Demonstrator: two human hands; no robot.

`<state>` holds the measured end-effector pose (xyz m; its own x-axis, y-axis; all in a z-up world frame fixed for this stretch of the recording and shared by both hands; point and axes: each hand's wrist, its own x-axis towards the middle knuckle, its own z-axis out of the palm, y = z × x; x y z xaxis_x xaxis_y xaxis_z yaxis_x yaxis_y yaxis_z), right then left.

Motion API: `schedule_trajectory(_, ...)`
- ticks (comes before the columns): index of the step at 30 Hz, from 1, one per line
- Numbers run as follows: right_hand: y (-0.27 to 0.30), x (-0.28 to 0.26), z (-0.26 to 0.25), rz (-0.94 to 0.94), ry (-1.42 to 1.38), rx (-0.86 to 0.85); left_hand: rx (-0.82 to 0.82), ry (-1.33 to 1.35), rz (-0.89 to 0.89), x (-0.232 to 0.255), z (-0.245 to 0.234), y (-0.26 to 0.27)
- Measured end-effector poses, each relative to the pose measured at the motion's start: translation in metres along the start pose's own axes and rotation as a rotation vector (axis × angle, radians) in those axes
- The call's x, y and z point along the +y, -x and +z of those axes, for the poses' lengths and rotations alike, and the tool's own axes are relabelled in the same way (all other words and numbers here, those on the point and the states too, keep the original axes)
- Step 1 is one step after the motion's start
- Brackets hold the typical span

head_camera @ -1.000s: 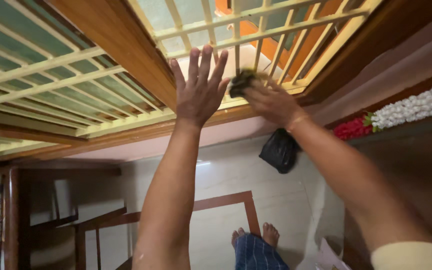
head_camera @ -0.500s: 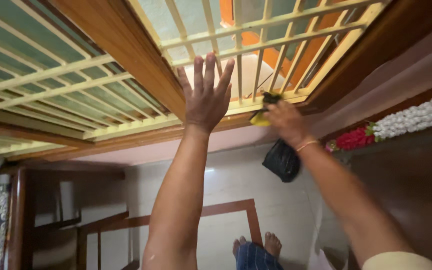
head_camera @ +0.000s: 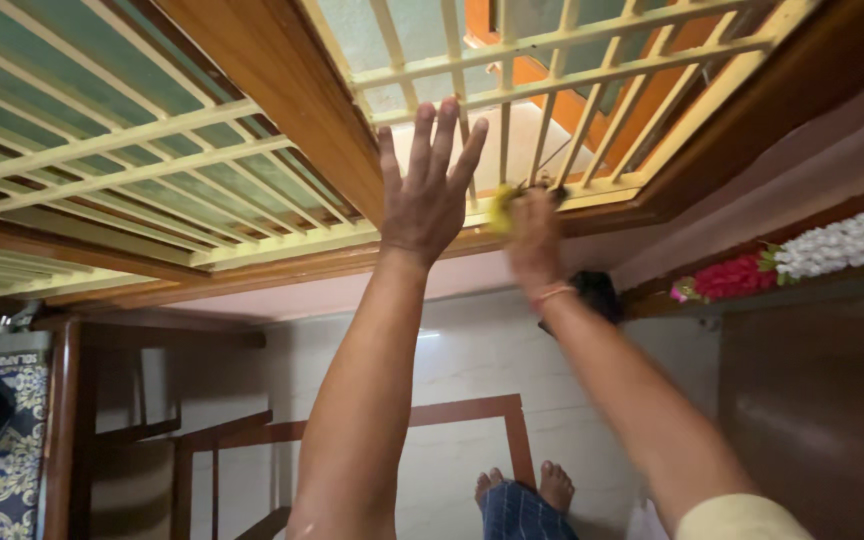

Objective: The person cleans a wooden door with metal grilles and frosted glass panels using a spray cleaner and a cloth. They spray the surface and wipe the grilles and glass repeatedly, moving from the lower sections upward and across the door.

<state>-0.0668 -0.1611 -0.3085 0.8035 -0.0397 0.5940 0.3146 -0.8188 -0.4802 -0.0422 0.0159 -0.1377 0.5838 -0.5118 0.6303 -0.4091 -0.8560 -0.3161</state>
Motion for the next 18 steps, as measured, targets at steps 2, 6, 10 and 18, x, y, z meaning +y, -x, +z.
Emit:
schedule_trajectory(2, 0.003, -0.045, 0.042, 0.118, -0.233, -0.133, -0.015, 0.016, 0.013, -0.004, -0.003, 0.000)
schedule_trajectory(6, 0.004, -0.075, 0.066, -0.351, -0.255, -0.122, 0.020, 0.077, 0.006, -0.005, -0.003, 0.002)
schedule_trajectory(10, -0.001, -0.054, 0.033, -0.601, -0.145, -0.201, 0.014, 0.015, 0.013, -0.005, 0.004, 0.002)
schedule_trajectory(18, 0.010, 0.085, -0.009, -0.234, 0.327, -0.403, 0.037, 0.046, -0.022, 0.007, 0.013, 0.002)
